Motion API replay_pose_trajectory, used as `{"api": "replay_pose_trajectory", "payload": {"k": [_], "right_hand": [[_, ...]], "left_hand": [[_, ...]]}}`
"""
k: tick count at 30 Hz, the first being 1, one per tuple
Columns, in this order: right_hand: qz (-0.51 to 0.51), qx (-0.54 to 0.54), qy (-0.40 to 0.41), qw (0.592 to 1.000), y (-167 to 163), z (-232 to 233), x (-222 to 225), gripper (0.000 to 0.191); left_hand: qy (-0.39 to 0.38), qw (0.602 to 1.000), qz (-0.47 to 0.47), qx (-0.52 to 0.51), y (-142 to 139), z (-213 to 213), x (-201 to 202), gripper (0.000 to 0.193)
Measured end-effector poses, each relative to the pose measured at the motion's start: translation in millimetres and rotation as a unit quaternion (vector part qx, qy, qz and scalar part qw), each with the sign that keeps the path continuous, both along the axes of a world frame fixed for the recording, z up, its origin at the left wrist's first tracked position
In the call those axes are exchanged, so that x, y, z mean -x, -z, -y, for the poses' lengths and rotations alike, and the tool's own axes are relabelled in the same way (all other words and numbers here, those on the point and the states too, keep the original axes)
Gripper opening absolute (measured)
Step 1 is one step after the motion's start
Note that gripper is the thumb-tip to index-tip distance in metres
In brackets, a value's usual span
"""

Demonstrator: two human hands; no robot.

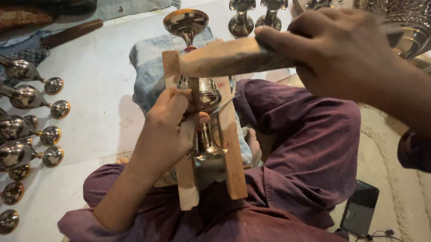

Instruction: The person sits on the floor and uses a hammer and chisel to emboss a decorative pattern into a small metal vessel held in a wooden clamp. They repeatedly strike the chisel along the vessel's surface, rotating the piece to continue the pattern.

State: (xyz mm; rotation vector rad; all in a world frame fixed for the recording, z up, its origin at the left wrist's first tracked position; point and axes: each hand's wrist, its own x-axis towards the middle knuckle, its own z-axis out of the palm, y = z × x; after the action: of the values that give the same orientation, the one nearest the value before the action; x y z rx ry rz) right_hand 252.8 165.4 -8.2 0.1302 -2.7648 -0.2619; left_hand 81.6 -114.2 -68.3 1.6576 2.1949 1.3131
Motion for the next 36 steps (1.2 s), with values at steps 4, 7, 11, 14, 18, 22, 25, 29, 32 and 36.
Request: {"api": "replay_pose_trajectory", "payload": {"k": [4,7,11,14,18,22,25,29,32,36], "right_hand": [[-0.006,0.103,0.029,0.994,-4.8,1.3,0.7,0.069],[-0.031,0.278,-0.020,0.960,-8.4,-2.0,-0.1,0.072],[-0.002,0.201,0.005,0.979,-8.7,-4.8,0.5,0.075],[0.001,0.161,0.016,0.987,-5.7,-2.8,1.0,0.074],[0.007,0.174,-0.009,0.985,-5.3,0.4,2.9,0.069],[0.028,0.058,0.060,0.996,-10.8,-0.1,10.6,0.068],[-0.032,-0.164,-0.021,0.986,-16.5,0.1,14.8,0.064],[-0.014,0.059,-0.035,0.998,-23.5,0.5,18.7,0.065],[-0.019,-0.054,-0.050,0.997,-27.3,0.3,23.0,0.065],[0.032,-0.053,-0.029,0.998,-30.9,3.6,28.8,0.062]], "left_hand": [[0.011,0.999,-0.021,-0.023,-0.5,1.4,4.4,0.043],[0.019,1.000,-0.004,-0.021,-1.1,1.3,6.4,0.039],[0.047,0.998,-0.007,-0.041,-0.7,2.0,8.1,0.039],[0.044,0.998,0.004,-0.035,1.7,1.5,8.6,0.037],[0.066,0.996,-0.008,-0.055,4.9,0.3,9.9,0.040],[0.045,0.998,0.005,-0.049,7.0,2.2,9.8,0.032],[0.033,0.998,0.016,-0.054,9.6,3.3,7.9,0.031],[0.007,0.998,0.033,-0.053,14.3,4.7,6.1,0.028],[0.002,0.995,0.080,-0.056,17.4,5.9,4.5,0.026],[0.001,0.994,0.088,-0.070,18.1,7.0,3.0,0.027]]}}
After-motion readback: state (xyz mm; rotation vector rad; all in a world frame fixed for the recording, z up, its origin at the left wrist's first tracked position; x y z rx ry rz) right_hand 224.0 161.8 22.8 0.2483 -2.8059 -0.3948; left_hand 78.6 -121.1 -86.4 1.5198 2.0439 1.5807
